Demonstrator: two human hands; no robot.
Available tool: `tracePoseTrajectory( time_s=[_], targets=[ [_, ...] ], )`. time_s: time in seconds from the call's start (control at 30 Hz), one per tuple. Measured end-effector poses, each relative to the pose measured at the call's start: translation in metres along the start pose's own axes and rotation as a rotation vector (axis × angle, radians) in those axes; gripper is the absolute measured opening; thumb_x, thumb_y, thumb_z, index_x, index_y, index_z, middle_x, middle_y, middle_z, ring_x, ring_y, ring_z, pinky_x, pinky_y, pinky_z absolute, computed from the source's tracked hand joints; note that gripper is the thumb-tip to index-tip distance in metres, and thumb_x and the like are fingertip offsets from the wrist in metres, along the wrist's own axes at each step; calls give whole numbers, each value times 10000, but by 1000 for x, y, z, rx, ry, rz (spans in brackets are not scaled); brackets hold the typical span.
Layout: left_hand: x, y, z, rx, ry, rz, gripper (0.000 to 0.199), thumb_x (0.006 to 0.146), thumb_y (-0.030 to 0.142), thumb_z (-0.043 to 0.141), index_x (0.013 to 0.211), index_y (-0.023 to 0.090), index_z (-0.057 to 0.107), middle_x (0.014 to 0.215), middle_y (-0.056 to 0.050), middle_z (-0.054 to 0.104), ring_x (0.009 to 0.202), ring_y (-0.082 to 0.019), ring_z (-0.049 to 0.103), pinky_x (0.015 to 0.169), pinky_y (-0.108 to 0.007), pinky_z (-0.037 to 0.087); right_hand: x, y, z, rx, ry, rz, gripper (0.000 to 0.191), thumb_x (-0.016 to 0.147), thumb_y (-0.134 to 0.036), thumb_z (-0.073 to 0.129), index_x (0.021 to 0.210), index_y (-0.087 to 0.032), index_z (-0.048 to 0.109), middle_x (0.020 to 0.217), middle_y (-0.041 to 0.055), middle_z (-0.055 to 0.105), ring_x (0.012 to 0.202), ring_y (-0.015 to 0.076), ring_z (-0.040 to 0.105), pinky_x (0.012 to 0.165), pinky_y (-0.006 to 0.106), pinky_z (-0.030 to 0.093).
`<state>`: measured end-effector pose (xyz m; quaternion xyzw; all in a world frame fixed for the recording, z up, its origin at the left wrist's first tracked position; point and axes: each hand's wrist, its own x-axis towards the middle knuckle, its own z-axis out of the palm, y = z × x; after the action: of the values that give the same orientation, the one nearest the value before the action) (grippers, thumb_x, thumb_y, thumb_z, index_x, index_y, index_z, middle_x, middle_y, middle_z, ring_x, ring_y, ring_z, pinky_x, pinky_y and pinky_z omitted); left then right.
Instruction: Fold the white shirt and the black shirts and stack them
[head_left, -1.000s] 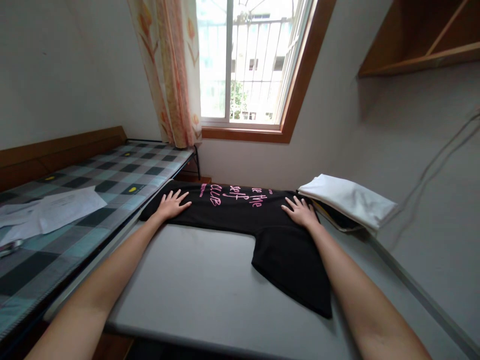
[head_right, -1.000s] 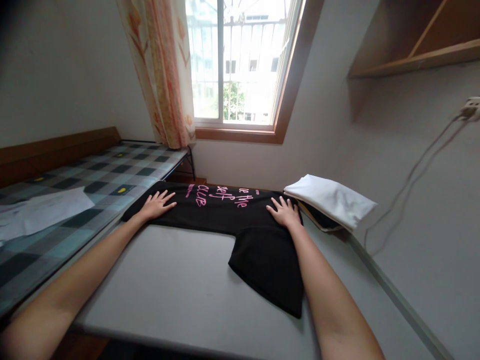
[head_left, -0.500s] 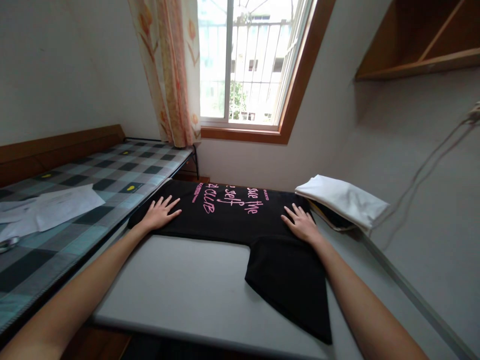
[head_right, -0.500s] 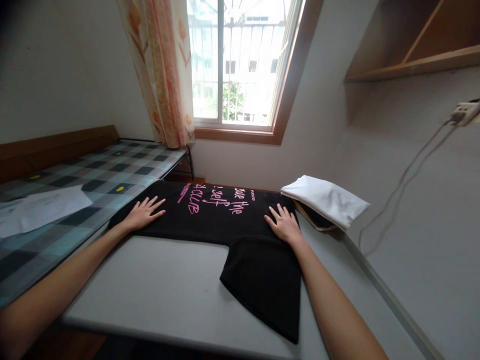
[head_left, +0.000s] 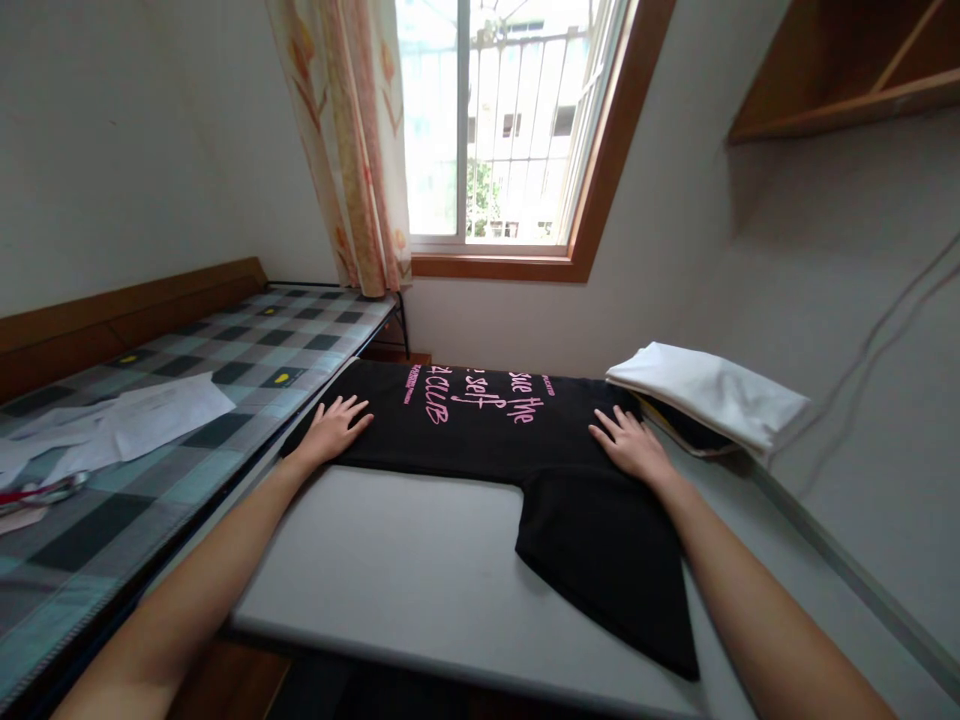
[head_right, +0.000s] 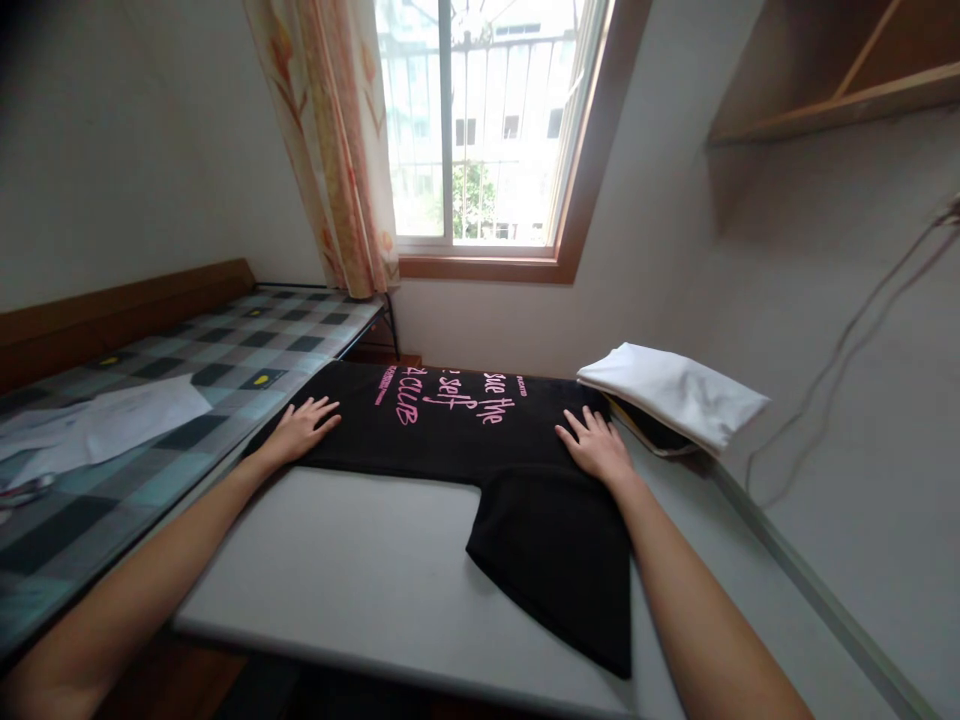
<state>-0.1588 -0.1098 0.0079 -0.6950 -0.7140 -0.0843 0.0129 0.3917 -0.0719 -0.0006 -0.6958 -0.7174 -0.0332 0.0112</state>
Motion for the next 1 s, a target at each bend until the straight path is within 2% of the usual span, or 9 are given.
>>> tracePoseTrajectory(
  time_s=[0.1,0.2,0.27,0.33,0.43,0.6,0.77,0.9,1.0],
  targets=[
    [-4,4,-10,50,82,-41,540,945,504,334,1376,229,505,1439,-79,483,1345,-278,396,1088,-406,316,-2,-2,0,-9,17,-15,655,958,-538,188,1477,-188,381,1548,133,298,1406,307,286,1121,452,257],
    [-10,0,-29,142,177,-240,485,928,436,369,1300,198,570,1288,-139,591,1168,-316,543,945,-419,434,-2,-3,0,-5,16,-4,642,959,-521,203,1471,-183,391,1534,138,327,1396,310,307,1117,462,261],
    [-14,-6,-41,199,135,-371,462,907,435,401,1223,180,620,1199,-173,620,1080,-349,582,865,-448,466,-2,-3,0,-1,25,-3,637,957,-519,205,1470,-192,395,1530,131,336,1390,311,318,1113,471,266],
    [-16,-11,-48,227,64,-422,443,885,443,438,1153,162,652,1156,-187,628,1038,-358,597,826,-451,479,-1,-2,1,0,32,-4,635,956,-523,202,1468,-202,397,1529,121,342,1387,308,324,1110,472,271],
    [-17,-15,-50,260,28,-406,409,865,422,484,1113,148,661,1152,-191,628,1035,-356,595,807,-442,490,-1,-2,3,-4,35,0,632,957,-525,206,1466,-206,401,1528,119,345,1388,304,325,1111,466,269],
    [-17,-13,-50,274,-24,-397,383,859,374,510,1153,161,633,1146,-188,640,1051,-346,598,797,-415,497,0,-2,4,-4,37,8,622,959,-520,223,1463,-206,407,1524,122,351,1380,300,340,1110,454,270],
    [-20,-3,-60,230,-91,-450,485,877,446,488,1215,109,578,1107,-220,655,1042,-364,621,781,-406,491,-1,-3,3,-8,46,7,617,956,-515,243,1458,-201,416,1521,123,357,1376,300,348,1113,447,268],
    [-19,-2,-63,210,-101,-479,550,878,517,443,1170,83,614,1096,-245,659,1039,-390,619,787,-435,479,-2,-3,2,4,47,9,619,954,-511,242,1454,-193,423,1518,126,360,1377,302,345,1113,452,270],
    [-19,-10,-62,176,-57,-457,538,863,521,436,1094,92,664,1076,-252,666,1016,-417,619,771,-470,476,-2,-3,2,6,46,11,616,952,-507,252,1453,-192,424,1521,117,359,1387,295,329,1115,443,271]
  ],
)
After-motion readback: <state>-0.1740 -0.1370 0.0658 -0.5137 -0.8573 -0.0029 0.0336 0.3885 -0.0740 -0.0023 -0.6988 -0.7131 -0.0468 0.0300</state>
